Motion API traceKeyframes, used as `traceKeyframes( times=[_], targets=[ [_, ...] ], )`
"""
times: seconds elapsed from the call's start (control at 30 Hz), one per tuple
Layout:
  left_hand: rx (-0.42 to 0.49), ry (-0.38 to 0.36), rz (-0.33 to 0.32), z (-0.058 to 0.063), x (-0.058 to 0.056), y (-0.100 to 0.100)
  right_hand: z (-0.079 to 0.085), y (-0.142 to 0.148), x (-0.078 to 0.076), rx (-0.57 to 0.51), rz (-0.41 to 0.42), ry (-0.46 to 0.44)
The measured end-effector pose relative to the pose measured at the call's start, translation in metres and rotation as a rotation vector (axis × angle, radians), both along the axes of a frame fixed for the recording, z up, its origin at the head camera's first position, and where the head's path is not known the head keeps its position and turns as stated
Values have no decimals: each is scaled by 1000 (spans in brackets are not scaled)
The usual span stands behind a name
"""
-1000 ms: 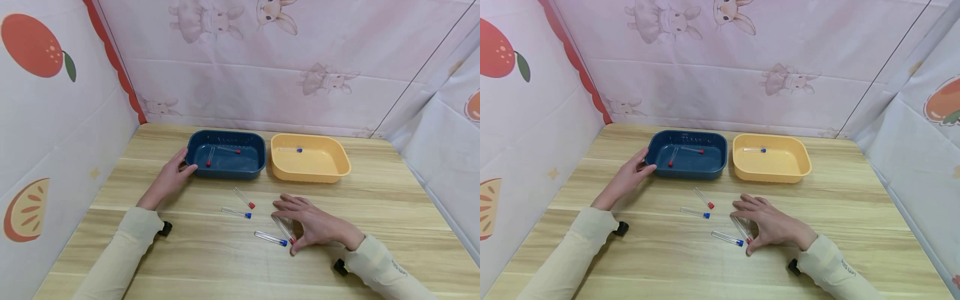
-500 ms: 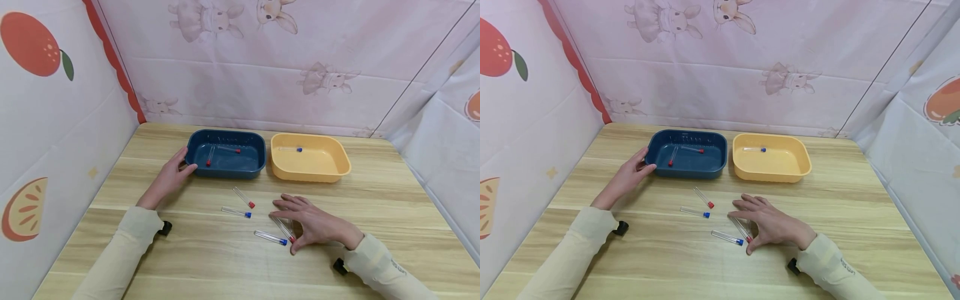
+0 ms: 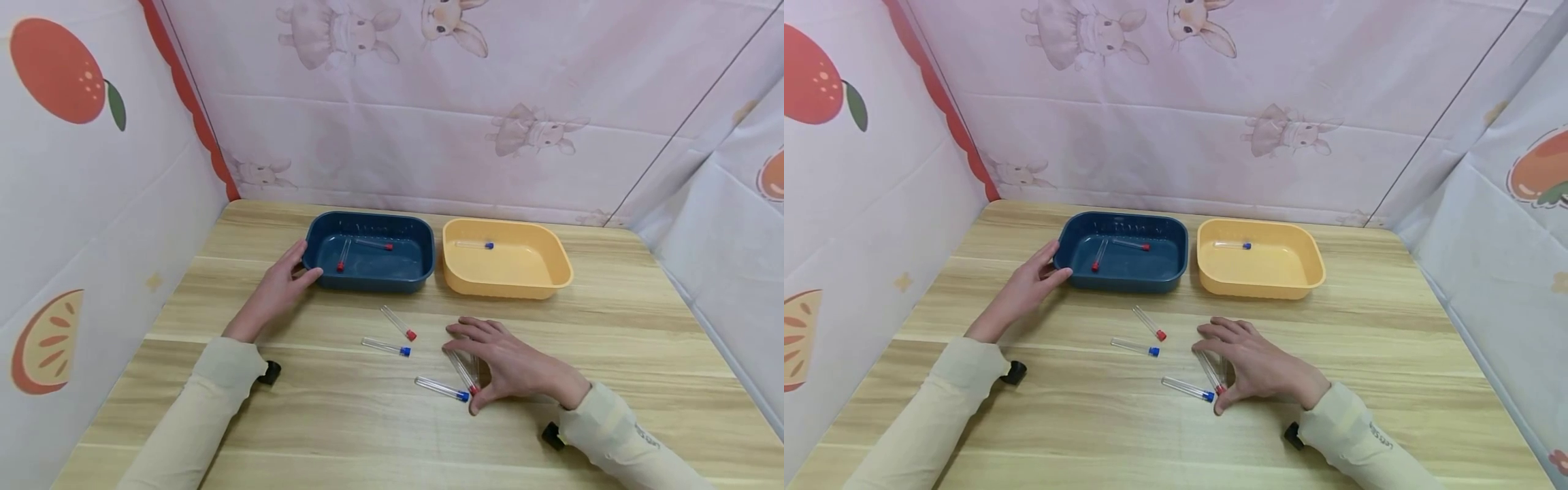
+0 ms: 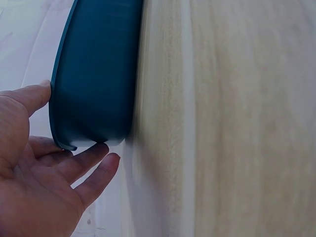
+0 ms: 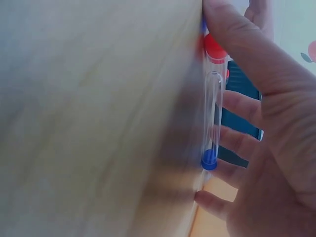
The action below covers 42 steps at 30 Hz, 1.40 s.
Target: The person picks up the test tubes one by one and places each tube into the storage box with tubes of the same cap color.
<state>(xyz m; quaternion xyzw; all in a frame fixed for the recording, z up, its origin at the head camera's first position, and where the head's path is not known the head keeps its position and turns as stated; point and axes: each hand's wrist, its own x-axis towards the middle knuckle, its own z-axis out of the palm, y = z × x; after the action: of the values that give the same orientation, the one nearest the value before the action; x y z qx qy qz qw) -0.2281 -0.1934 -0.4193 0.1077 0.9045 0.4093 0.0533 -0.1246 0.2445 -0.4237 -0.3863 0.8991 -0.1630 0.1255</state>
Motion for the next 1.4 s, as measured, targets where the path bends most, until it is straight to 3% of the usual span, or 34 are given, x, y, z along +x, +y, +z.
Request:
traceKeyframes(
  times=[0.37,0.87,1.4],
  targets=[
    [6,-8,1,4,2,1,3,-3,1,16,-6,38],
    [-15,-4,5,6,1,1,5,-1,2,13,-17,-13],
    [-6,-17,5,6,1,1,3,0,2,-112,-89,-88]
  ],
)
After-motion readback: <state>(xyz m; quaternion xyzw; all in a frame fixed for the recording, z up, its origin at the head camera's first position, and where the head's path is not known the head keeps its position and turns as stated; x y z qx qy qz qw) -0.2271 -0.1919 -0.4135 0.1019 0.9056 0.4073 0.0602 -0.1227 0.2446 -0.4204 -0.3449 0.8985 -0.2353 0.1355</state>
